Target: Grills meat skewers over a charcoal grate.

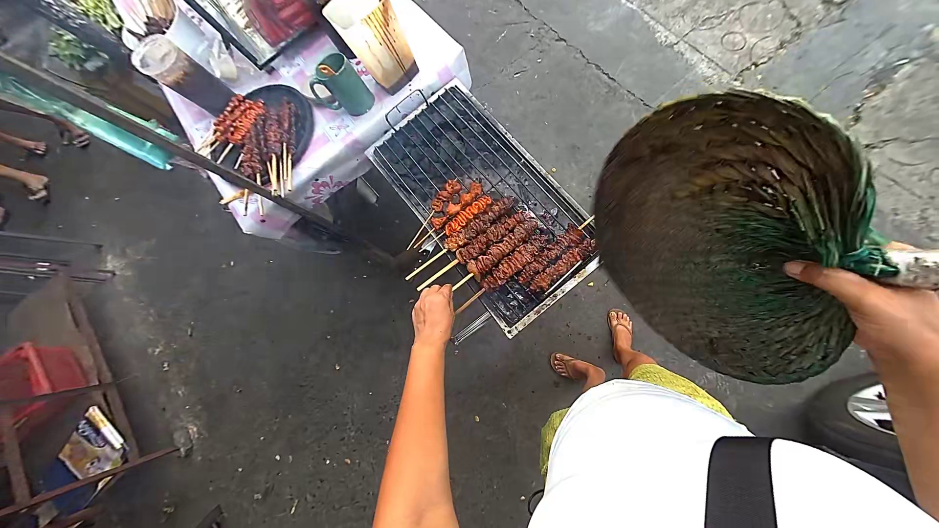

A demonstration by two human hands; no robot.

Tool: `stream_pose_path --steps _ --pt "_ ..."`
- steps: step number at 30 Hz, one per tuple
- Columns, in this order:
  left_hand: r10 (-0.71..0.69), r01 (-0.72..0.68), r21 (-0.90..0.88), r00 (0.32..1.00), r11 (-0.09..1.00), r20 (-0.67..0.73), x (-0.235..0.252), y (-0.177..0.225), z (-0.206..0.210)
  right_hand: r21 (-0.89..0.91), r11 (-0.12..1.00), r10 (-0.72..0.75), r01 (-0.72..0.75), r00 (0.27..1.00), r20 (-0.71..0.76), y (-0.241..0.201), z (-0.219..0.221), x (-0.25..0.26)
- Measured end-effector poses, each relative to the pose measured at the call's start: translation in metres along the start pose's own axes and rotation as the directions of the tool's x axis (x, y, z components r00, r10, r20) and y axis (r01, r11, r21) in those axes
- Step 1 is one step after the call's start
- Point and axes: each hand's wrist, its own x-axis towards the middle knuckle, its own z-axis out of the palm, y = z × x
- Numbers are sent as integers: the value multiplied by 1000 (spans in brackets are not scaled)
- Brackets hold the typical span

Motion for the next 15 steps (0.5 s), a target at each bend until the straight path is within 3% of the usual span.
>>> stream_pose_path --steps 4,7,9,12,15 --pt "49 -53 -23 986 998 -158 -4 -3 6 -108 993 -43 38 998 -43 -1 14 0" --pt "-7 3 -32 993 999 -122 -5 -1 9 -96 993 -50 61 993 110 6 5 1" --pt "-35 31 -37 995 999 -99 -5 2 10 -98 995 -10 19 996 90 4 -2 3" --pt "-55 47 -66 991 997 -120 -6 3 12 -307 948 -85 82 996 5 2 -1 8" --pt "-109 87 -139 980 987 -166 -10 6 14 -320 939 -86 123 988 128 5 -5 13"
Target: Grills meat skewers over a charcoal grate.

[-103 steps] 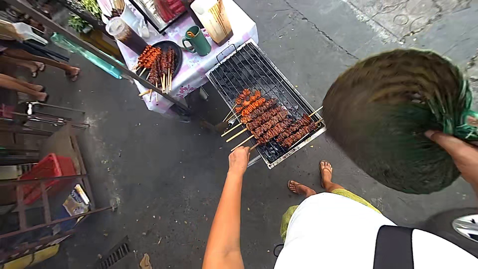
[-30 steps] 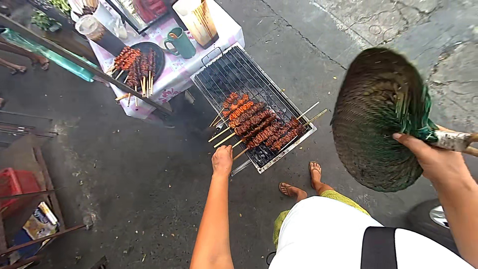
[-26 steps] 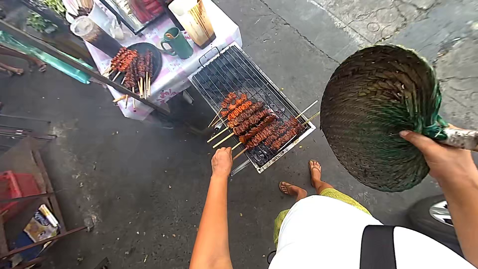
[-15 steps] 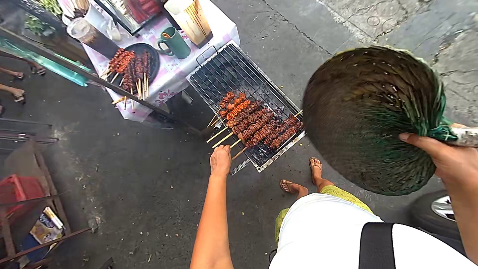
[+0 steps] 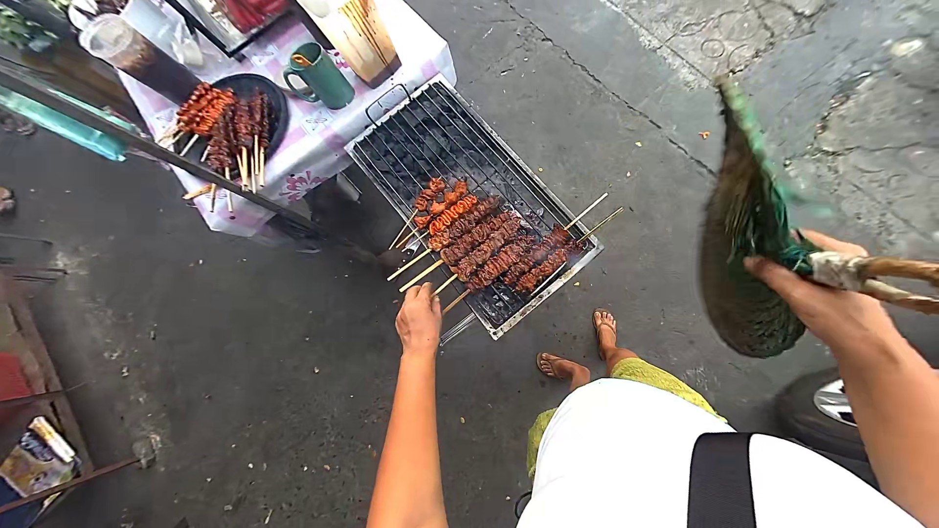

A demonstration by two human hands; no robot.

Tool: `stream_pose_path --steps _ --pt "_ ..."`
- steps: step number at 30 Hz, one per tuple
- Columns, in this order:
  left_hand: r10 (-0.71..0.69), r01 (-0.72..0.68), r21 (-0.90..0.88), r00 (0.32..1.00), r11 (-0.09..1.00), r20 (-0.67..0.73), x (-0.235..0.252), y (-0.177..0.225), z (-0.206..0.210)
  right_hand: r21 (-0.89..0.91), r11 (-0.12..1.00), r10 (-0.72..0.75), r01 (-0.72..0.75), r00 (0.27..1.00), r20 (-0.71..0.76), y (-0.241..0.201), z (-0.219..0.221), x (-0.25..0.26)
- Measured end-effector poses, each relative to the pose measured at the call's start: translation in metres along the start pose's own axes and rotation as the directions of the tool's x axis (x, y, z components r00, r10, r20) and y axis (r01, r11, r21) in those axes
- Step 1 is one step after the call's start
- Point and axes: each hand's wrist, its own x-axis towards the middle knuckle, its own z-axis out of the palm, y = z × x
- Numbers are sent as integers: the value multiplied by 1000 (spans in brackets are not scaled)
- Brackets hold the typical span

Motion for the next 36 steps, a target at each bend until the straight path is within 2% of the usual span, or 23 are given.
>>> stream_pose_path --steps 2,4,6,8,10,12,14,15,17,19,20,22,23,24,25,26,28,29,30,32,34,35,36 --pt "-11 7 -59 997 998 -77 -8 2 2 137 986 89 -96 995 53 5 -9 4" --pt "2 -16 -100 990 995 -144 -21 4 6 128 984 127 -121 991 -42 9 -11 12" --pt "18 -45 -123 977 991 -211 -37 9 13 -4 998 63 -63 991 -116 9 -7 19" --pt "15 -56 -151 965 987 -263 -56 21 21 -59 997 -41 40 999 -20 12 -8 24" --pt "-2 -64 -207 953 976 -303 -75 38 25 99 994 -53 43 993 104 22 -18 33" --pt "-38 -64 -258 927 964 -374 -91 57 23 180 984 -9 -1 999 52 24 -27 47" --pt "-67 -75 -280 882 957 -467 -99 80 6 39 998 -48 50 997 -53 14 -27 67" --pt "-64 -95 -281 859 955 -507 -100 95 -12 -83 990 -114 111 993 -32 5 -25 77" --pt "20 -168 -206 819 964 -573 -96 131 -57 -262 929 -216 262 957 192 -28 -14 98" --pt "213 -260 4 780 966 -588 -87 183 -103 -344 811 -313 473 848 429 -76 7 101" --pt "313 -297 119 778 947 -546 -81 213 -123 -339 713 -400 614 753 522 -99 20 96" --pt "431 -359 244 805 901 -409 -74 268 -150 -214 485 -579 848 495 648 -138 34 83" --pt "427 -358 248 836 900 -345 -72 285 -158 -136 380 -678 915 376 632 -151 36 81" --pt "389 -341 202 874 918 -293 -69 289 -163 -87 315 -754 945 304 583 -159 34 87" --pt "308 -285 128 921 950 -239 -69 284 -167 -67 300 -804 952 290 519 -162 28 101" --pt "182 -166 105 970 980 -164 -72 276 -174 -45 326 -851 944 313 422 -159 22 121" --pt "-64 90 146 982 985 -177 -84 255 -182 42 411 -889 910 390 241 -134 24 169" --pt "-146 183 144 961 973 -237 -93 247 -182 73 476 -855 876 443 269 -110 32 189" --pt "-200 239 99 932 966 -302 -103 242 -180 88 560 -782 824 490 385 -80 44 204" --pt "-261 208 -165 857 964 -445 -126 237 -169 78 679 -608 730 499 617 -12 78 217" --pt "-470 134 -611 770 780 -431 -145 251 -159 54 709 -513 703 462 723 51 114 215" --pt "-594 144 -742 706 655 -387 -149 256 -154 40 708 -487 705 447 750 75 128 211" --pt "-678 176 -784 633 596 -374 -150 257 -148 25 700 -471 713 435 768 94 140 209"
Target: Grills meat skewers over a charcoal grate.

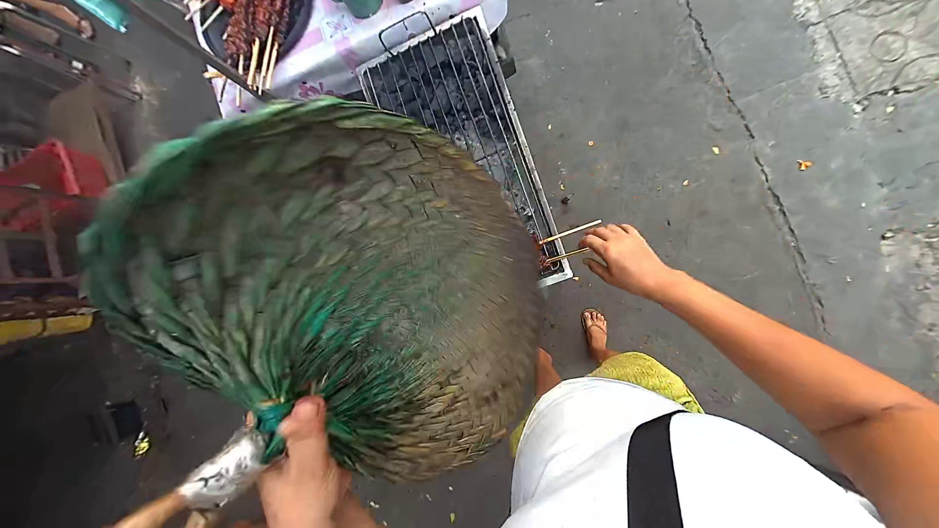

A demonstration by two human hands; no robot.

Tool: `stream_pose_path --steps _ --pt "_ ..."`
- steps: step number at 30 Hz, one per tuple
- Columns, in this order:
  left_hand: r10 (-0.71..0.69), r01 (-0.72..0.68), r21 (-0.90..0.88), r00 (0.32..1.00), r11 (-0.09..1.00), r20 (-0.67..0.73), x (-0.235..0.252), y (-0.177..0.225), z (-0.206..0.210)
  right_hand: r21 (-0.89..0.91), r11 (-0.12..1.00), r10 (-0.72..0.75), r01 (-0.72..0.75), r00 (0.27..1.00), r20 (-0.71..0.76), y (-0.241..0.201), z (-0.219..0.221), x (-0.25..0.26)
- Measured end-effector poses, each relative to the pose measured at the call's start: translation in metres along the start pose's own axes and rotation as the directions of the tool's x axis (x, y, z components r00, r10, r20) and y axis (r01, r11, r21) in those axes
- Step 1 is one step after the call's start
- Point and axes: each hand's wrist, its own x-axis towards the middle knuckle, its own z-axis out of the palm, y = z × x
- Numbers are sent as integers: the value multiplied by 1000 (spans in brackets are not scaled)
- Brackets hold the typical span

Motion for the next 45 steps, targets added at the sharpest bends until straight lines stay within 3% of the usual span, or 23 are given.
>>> stream_pose_path --steps 3,6,8,10,13,18,25,28,30,33,35,38,42,45 --pt "73 -11 279 975 960 -212 3 -25 1 40 999 33 -35 998 56 21 34 4" --pt "261 -76 587 936 806 -237 -1 -49 -13 156 988 -8 8 1000 -1 25 37 10" --pt "164 41 535 929 844 -331 -13 -44 -21 185 980 -64 74 996 -61 24 26 13" --pt "30 166 372 883 913 -469 -21 -35 -23 213 970 -100 115 992 -80 25 15 14" --pt "-61 210 208 828 955 -558 -30 -35 -24 293 949 -108 117 993 -47 28 14 15" --pt "-98 237 189 831 953 -547 -43 -38 -18 342 938 -4 -46 990 142 35 24 22" --pt "-122 221 143 856 965 -503 -45 -29 -3 328 934 70 -140 974 216 33 33 34" --pt "-107 231 189 856 954 -505 -45 -27 1 153 986 49 -67 991 122 30 32 28" --pt "-44 229 323 871 918 -490 -46 -28 3 49 998 -34 35 999 -24 24 24 23" --pt "6 163 432 932 887 -364 -50 -20 18 4 994 -104 107 976 -189 20 19 28" --pt "-5 77 233 957 969 -291 -48 -17 27 50 998 -44 50 993 -112 28 22 40" --pt "-162 162 -29 933 986 -322 -45 -10 29 205 978 30 -38 999 42 40 29 53" --pt "-179 147 -104 871 984 -458 -38 -8 19 336 942 -13 25 999 -37 36 15 51" --pt "-171 148 -85 843 985 -510 -35 -16 -1 394 918 25 -35 999 30 40 5 47"
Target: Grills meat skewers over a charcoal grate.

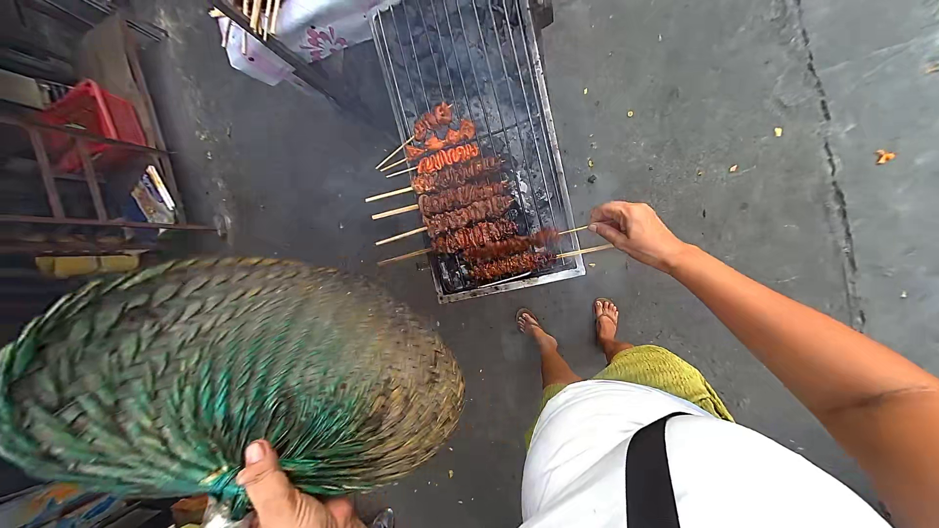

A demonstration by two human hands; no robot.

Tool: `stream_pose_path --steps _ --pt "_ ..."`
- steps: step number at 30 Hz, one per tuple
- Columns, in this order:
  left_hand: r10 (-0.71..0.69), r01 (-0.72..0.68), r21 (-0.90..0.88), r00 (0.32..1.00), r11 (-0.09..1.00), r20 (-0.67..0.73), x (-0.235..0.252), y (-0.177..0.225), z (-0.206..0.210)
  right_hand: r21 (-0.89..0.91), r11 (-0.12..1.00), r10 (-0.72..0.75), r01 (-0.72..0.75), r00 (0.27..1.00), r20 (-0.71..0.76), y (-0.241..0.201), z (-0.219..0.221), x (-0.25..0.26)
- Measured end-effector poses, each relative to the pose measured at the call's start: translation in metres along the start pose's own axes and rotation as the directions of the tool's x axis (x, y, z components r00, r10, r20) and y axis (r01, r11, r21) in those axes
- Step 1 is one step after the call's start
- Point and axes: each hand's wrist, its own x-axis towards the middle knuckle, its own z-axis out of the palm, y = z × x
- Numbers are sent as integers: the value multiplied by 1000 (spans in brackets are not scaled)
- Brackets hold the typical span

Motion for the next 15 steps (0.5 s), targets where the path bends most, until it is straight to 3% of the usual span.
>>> stream_pose_path --steps 5,10,15 --pt "-24 23 -13 999 1000 -48 11 -4 -11 112 982 148 -152 988 43 -1 -5 -7" --pt "16 -11 60 997 998 -75 22 -16 -9 139 973 182 -185 983 32 -13 -7 -9" --pt "16 -16 85 1000 996 -1 46 -29 -5 120 974 194 -189 981 -26 -21 2 -10"
